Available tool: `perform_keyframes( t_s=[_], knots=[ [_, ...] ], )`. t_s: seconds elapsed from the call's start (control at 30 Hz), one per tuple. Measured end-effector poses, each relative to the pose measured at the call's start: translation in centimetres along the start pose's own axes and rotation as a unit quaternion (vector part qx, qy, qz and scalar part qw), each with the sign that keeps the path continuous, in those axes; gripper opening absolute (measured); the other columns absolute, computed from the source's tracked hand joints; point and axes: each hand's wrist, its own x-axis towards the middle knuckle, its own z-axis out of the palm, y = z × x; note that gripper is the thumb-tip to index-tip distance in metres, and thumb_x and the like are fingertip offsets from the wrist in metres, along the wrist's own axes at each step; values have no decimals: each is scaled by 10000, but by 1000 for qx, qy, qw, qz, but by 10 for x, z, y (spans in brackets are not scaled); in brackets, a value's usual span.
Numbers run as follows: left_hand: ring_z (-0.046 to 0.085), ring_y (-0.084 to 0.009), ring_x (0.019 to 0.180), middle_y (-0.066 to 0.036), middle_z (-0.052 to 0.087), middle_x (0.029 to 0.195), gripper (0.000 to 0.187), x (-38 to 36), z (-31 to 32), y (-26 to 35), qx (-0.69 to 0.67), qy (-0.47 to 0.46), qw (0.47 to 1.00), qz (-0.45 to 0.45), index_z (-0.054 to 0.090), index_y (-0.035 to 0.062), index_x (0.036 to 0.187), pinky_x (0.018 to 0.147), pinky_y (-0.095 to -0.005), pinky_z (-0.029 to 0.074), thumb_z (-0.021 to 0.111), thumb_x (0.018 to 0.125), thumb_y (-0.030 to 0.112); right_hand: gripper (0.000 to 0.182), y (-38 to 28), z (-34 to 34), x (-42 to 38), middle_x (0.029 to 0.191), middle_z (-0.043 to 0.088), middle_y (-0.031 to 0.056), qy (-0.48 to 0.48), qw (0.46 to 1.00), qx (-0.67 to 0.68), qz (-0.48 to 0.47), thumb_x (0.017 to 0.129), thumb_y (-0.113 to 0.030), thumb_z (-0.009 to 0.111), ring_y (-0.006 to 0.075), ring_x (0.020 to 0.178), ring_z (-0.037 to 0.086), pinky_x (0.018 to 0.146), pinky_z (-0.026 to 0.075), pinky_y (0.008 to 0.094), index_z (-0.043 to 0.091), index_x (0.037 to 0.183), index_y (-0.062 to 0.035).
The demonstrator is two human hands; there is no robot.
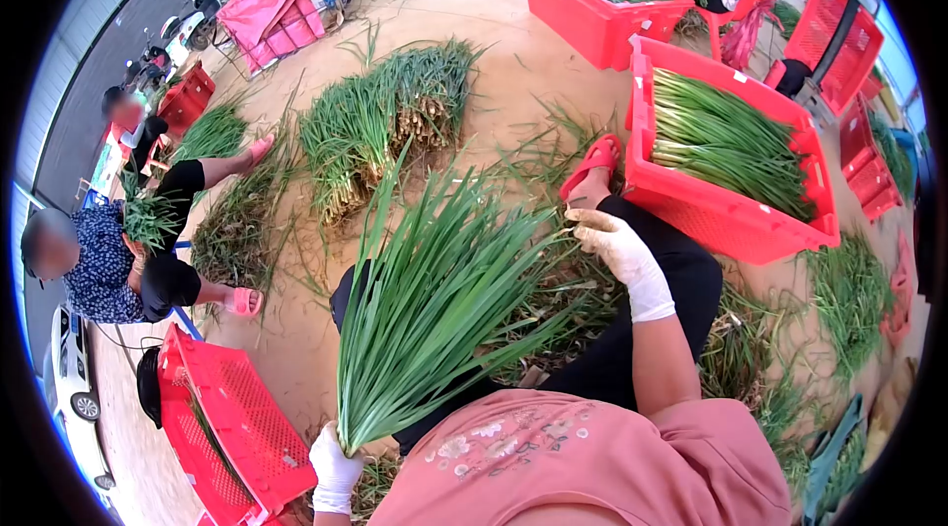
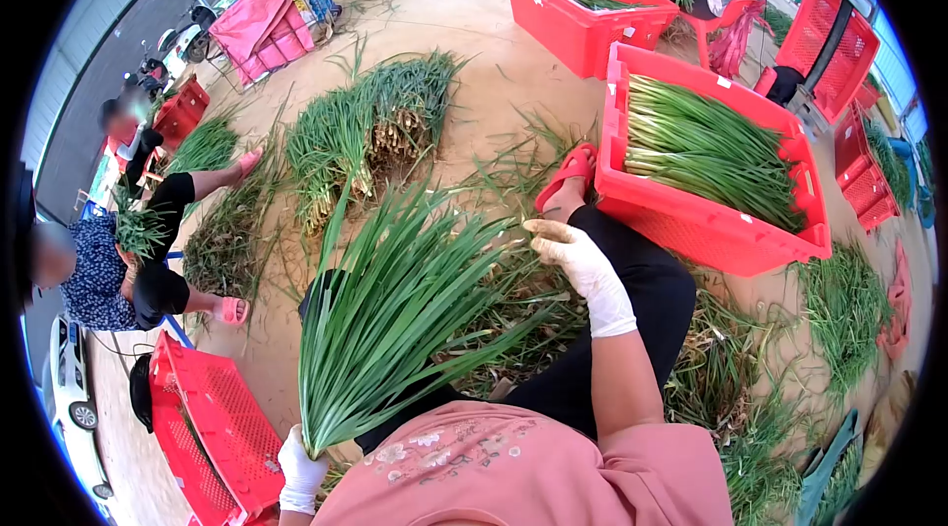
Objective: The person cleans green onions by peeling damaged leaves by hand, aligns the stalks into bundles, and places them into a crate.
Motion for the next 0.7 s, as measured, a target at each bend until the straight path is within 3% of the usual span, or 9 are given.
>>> perform_keyframes(
  t_s=[0.13, 0.37, 0.4, 0.43, 0.47, 0.53, 0.63, 0.67, 0.7],
  knots=[
    [577, -390, 715, -177, 579, 787, 567, -2, -3, 2, 11, -4, 1000, 0, 489, 6, 1033, 612, -445, 473, 718, 518, 62, 359, -8, 28, -5, 923, 599, -14, -105, 980, 169, 27, 802, -108, 672, 40, 685, 485, 597, 385, 185, 577, 1140, -33],
    [575, -395, 679, -173, 574, 739, 450, 1, -6, 13, 27, 17, 999, -7, 488, 22, 991, 582, -447, 465, 649, 571, 47, 171, -2, 60, 10, 747, 619, 11, -19, 996, 64, 52, 810, -104, 638, 100, 619, 548, 541, 417, 222, 650, 972, -48],
    [575, -395, 679, -173, 574, 739, 450, 2, -6, 16, 28, 16, 999, -9, 488, 22, 991, 582, -447, 465, 649, 571, 47, 153, 7, 54, 18, 765, 622, 43, 70, 955, -241, -161, 783, -84, 634, 160, 644, 570, 559, 439, 258, 650, 933, -56],
    [583, -388, 688, -168, 582, 739, 437, 2, -6, 18, 20, 15, 999, -22, 490, 36, 986, 595, -432, 470, 631, 572, 27, 139, 13, 46, 25, 782, 625, 75, 148, 771, -509, -351, 756, -65, 631, 221, 669, 592, 576, 462, 294, 650, 894, -64],
    [591, -381, 696, -164, 590, 740, 428, 2, -6, 21, 11, 13, 999, -36, 493, 49, 981, 608, -417, 475, 612, 572, 7, 151, 6, 36, 24, 843, 617, 112, 168, 767, -552, -280, 700, -78, 641, 300, 785, 586, 671, 478, 352, 636, 851, -71],
    [591, -380, 696, -163, 591, 741, 434, 3, -9, 25, 15, 6, 999, -50, 492, 50, 981, 608, -418, 475, 618, 568, 7, 162, 6, 9, 34, 840, 616, 108, 219, 774, -557, -205, 705, -153, 676, 292, 846, 583, 734, 471, 371, 627, 839, -77],
    [585, -381, 684, -158, 583, 728, 436, 6, -11, 27, 16, 1, 998, -55, 492, 52, 976, 591, -428, 469, 644, 568, 30, 188, -14, 24, 27, 870, 608, 128, 333, 618, -645, -302, 744, -185, 679, 279, 846, 591, 763, 469, 363, 627, 863, -49],
    [578, -382, 671, -153, 575, 714, 436, 7, -11, 27, 12, 4, 999, -46, 493, 53, 972, 574, -439, 462, 666, 572, 54, 188, -19, 32, 24, 870, 608, 128, 329, 619, -646, -301, 744, -185, 679, 279, 846, 591, 763, 469, 363, 627, 863, -49],
    [583, -380, 664, -156, 579, 707, 411, 7, -9, 28, -8, 10, 998, -56, 496, 56, 950, 571, -430, 468, 672, 579, 54, 185, -25, 39, 20, 887, 608, 133, 256, 755, -543, -265, 749, -164, 678, 269, 844, 597, 761, 472, 346, 630, 871, -33]
  ],
)
